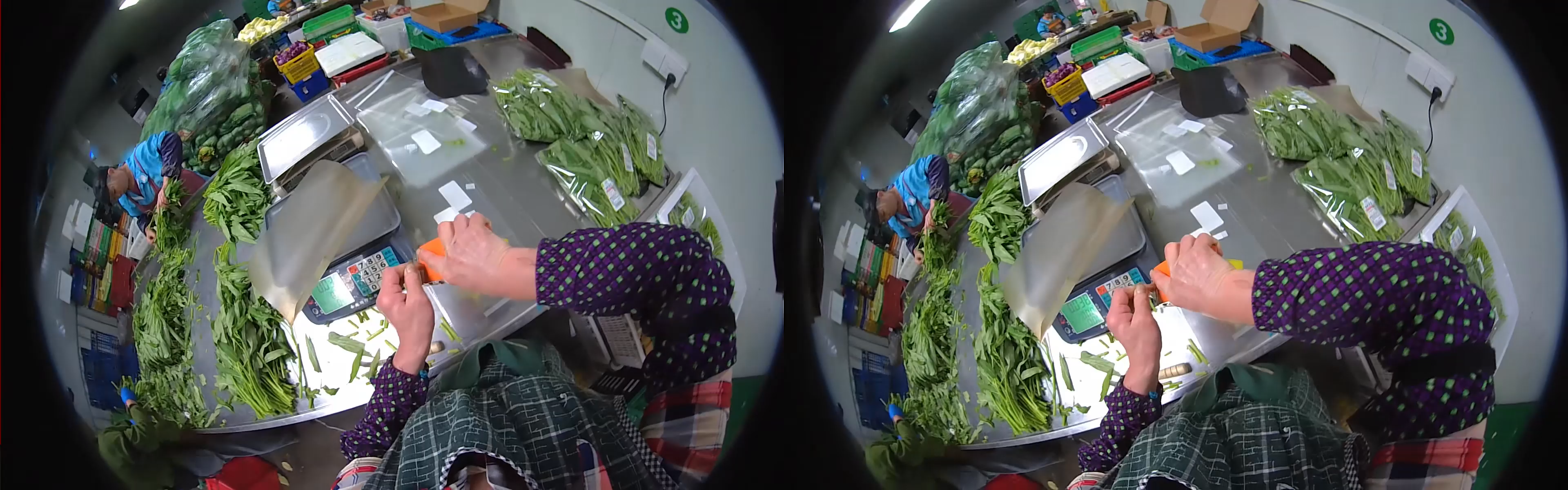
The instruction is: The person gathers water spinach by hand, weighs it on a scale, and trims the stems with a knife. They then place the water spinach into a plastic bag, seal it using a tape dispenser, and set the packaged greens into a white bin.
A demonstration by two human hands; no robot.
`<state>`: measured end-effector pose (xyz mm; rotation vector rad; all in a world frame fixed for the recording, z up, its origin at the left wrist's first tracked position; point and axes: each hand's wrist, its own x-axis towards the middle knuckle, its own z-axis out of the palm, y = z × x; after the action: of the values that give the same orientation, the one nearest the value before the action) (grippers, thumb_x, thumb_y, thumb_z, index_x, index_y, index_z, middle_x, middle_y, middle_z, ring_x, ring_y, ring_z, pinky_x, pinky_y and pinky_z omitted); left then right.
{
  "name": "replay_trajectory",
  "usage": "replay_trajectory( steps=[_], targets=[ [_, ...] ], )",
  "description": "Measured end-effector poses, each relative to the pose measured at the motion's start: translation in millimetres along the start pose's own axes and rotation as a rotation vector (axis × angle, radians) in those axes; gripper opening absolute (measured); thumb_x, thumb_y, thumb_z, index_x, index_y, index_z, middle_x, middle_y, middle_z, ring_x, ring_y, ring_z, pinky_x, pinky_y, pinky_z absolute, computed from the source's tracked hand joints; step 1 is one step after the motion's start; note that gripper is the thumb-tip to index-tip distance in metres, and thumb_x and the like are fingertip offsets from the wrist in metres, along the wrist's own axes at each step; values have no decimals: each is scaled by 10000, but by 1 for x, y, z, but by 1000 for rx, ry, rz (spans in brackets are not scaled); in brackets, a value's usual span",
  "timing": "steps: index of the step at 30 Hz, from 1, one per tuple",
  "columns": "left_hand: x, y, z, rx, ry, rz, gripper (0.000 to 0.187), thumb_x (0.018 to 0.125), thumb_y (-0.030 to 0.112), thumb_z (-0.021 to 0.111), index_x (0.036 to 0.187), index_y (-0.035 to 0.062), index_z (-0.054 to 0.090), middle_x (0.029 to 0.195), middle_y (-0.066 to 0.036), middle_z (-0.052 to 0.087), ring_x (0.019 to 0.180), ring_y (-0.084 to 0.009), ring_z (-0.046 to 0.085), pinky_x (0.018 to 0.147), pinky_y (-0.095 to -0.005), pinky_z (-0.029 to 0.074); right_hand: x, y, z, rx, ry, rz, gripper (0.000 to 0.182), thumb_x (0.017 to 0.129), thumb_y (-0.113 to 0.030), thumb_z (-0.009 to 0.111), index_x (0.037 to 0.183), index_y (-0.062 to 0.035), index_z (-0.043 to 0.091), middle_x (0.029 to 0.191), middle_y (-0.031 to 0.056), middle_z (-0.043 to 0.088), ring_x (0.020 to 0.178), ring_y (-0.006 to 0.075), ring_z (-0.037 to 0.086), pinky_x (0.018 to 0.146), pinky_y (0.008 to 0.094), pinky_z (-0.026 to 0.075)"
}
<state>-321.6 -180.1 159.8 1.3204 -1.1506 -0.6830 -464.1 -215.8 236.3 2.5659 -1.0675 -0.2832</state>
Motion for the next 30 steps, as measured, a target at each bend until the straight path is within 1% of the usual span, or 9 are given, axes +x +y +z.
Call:
replay_trajectory(
  steps=[6,13,15,19,21,24,26,29,30],
  targets=[
    [20,29,-50,-465,143,-33,136,965,88,491,890,13,577,822,-57,648,764,-95,593,694,-241,476,-50,12,2,260,458,-18,470,780,-156,616,1245,-216,586,850,111,509,694,254,562,539,350,442],
    [23,40,-51,-248,95,149,129,977,101,489,913,21,567,927,-62,643,812,-95,599,704,-225,479,-75,2,-4,857,178,274,675,688,6,593,1329,-195,527,923,117,530,826,285,577,729,355,496],
    [35,50,-56,351,226,600,119,962,83,509,923,-1,584,920,-54,643,778,-72,554,736,-197,434,-81,3,0,893,135,271,666,706,15,579,1344,-167,510,977,124,561,874,289,590,771,342,501],
    [37,68,-56,-301,-55,105,141,927,80,561,826,-18,561,794,-68,644,675,-65,537,633,-210,437,-87,8,14,1461,155,259,628,778,-6,596,1377,-152,472,1077,120,582,933,234,605,865,316,472],
    [47,64,-55,-209,-93,165,159,926,85,567,804,-13,539,729,-60,637,608,-61,523,585,-218,446,-89,12,11,1661,139,229,628,784,25,575,1385,-114,457,1188,126,592,1018,207,604,926,303,452],
    [62,66,-45,-58,-83,286,182,941,102,553,786,11,523,744,-36,645,625,-62,572,568,-216,459,-94,17,0,1811,-171,234,600,796,55,570,1374,-48,449,1318,97,542,1131,154,546,979,293,418],
    [72,73,-43,-121,-117,254,179,938,106,560,793,10,521,751,-37,651,648,-71,590,583,-214,464,-100,15,2,1578,-249,66,577,803,37,591,1361,-32,462,1273,86,575,1110,153,552,972,290,419],
    [66,76,-51,-293,-293,140,188,890,166,636,926,1,552,887,-67,669,782,-121,626,690,-246,493,-107,7,21,1767,-239,95,577,797,23,617,1353,-38,476,1205,72,607,1043,141,575,923,266,445],
    [59,73,-52,-278,-458,240,314,839,222,689,1011,-2,552,961,-88,658,850,-163,627,739,-282,495,-110,11,19,1895,-320,226,566,786,8,640,1331,-28,492,1059,54,643,858,106,602,760,225,497]
  ],
)
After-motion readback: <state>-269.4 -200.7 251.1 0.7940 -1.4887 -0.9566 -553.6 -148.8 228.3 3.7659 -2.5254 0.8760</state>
